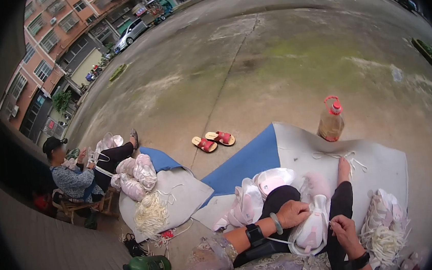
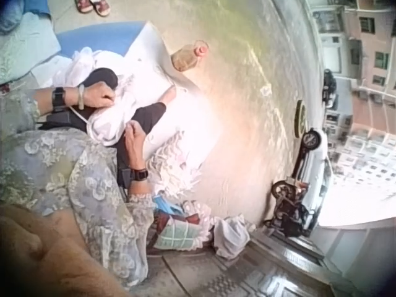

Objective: The recorder is lacing shoelaces into white and pink shoes.

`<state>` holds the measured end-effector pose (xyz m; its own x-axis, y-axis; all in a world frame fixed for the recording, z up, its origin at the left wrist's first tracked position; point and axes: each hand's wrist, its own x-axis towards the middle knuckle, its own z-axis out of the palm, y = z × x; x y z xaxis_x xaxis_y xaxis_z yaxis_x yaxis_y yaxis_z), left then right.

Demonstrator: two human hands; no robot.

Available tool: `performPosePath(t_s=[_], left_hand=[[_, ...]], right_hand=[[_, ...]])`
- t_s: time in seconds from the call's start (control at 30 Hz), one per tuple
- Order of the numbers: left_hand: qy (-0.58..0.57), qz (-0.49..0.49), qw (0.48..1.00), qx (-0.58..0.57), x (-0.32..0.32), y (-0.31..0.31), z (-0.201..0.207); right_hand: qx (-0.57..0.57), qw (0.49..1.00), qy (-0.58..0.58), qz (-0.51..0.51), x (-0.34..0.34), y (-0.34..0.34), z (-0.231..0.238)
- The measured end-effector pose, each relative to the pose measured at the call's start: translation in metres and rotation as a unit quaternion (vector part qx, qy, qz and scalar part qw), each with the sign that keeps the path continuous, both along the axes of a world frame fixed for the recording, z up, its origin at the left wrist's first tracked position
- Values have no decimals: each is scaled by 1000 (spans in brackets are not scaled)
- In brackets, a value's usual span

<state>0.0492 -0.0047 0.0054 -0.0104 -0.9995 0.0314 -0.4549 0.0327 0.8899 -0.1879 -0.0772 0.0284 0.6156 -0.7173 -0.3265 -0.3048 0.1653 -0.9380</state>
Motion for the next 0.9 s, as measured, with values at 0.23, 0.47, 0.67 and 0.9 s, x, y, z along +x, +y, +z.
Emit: performPosePath(t_s=[0.23,0.47,0.67,0.9], left_hand=[[13,33,997,68,4,1,21],[-17,12,999,39,-15,-4,11],[-39,49,996,67,-22,-9,9],[-191,54,980,14,-30,-18,14]], right_hand=[[-254,966,41,13,15,-7,-1],[-284,957,59,-21,17,-5,-20],[-372,926,64,26,35,-7,-13],[-405,907,95,61,39,-10,-16]])
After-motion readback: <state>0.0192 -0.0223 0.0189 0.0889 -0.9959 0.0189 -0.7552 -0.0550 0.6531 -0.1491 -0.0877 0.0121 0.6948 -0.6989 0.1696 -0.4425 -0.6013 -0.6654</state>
